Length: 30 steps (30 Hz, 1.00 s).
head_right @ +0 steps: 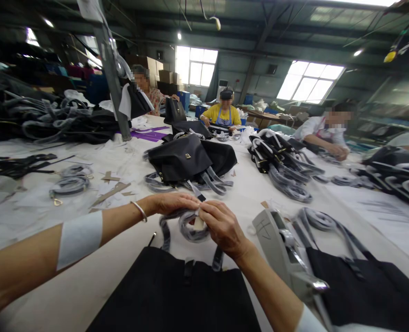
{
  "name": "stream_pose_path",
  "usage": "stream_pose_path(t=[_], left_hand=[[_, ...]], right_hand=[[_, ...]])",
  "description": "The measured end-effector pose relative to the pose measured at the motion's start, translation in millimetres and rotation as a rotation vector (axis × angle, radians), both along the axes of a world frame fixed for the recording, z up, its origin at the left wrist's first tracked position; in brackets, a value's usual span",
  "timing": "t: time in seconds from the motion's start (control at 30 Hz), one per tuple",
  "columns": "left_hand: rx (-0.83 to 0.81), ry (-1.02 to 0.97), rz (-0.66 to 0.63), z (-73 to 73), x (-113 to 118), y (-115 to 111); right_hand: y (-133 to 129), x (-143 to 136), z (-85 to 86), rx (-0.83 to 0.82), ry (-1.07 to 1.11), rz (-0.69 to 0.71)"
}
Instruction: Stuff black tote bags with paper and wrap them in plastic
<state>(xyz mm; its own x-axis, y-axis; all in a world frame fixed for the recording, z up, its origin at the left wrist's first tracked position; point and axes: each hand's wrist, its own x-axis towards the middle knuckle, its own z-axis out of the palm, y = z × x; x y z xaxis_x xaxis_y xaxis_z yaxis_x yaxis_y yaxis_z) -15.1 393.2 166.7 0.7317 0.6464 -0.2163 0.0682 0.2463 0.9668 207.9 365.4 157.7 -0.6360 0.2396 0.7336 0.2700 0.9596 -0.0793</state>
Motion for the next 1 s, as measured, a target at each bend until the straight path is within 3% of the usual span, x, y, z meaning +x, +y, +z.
stream_pose_path(t=[0.2, 0.33, 0.5, 0.73, 0.9, 1.0], left_hand=[[0.050, -0.103, 0.191, -0.8, 20.9, -38.6], [0.202, -0.030, 0.254, -3.5, 27.0, -57.7], [0.420, 0.171, 0.245, 0.8, 29.0, -77.7], [0.564, 0.346, 0.172, 1.3, 33.2, -104.6], [0.505, 0.379, 0.336, -5.4, 43.9, -116.9], [0.405, 0.376, 0.371, -8.8, 48.9, -123.5]], right_hand=[[-25.2, -5.2, 7.2, -0.148, 0.124, -0.059], [-41.0, -5.5, 9.2, -0.302, 0.202, -0.139], [-56.9, 2.2, 12.6, -0.497, 0.139, -0.225], [-79.6, 11.0, 14.0, -0.715, 0.093, -0.321], [-89.1, 15.6, 5.3, -0.678, 0.097, -0.324], [-91.4, 18.0, 7.7, -0.744, 0.068, -0.308]])
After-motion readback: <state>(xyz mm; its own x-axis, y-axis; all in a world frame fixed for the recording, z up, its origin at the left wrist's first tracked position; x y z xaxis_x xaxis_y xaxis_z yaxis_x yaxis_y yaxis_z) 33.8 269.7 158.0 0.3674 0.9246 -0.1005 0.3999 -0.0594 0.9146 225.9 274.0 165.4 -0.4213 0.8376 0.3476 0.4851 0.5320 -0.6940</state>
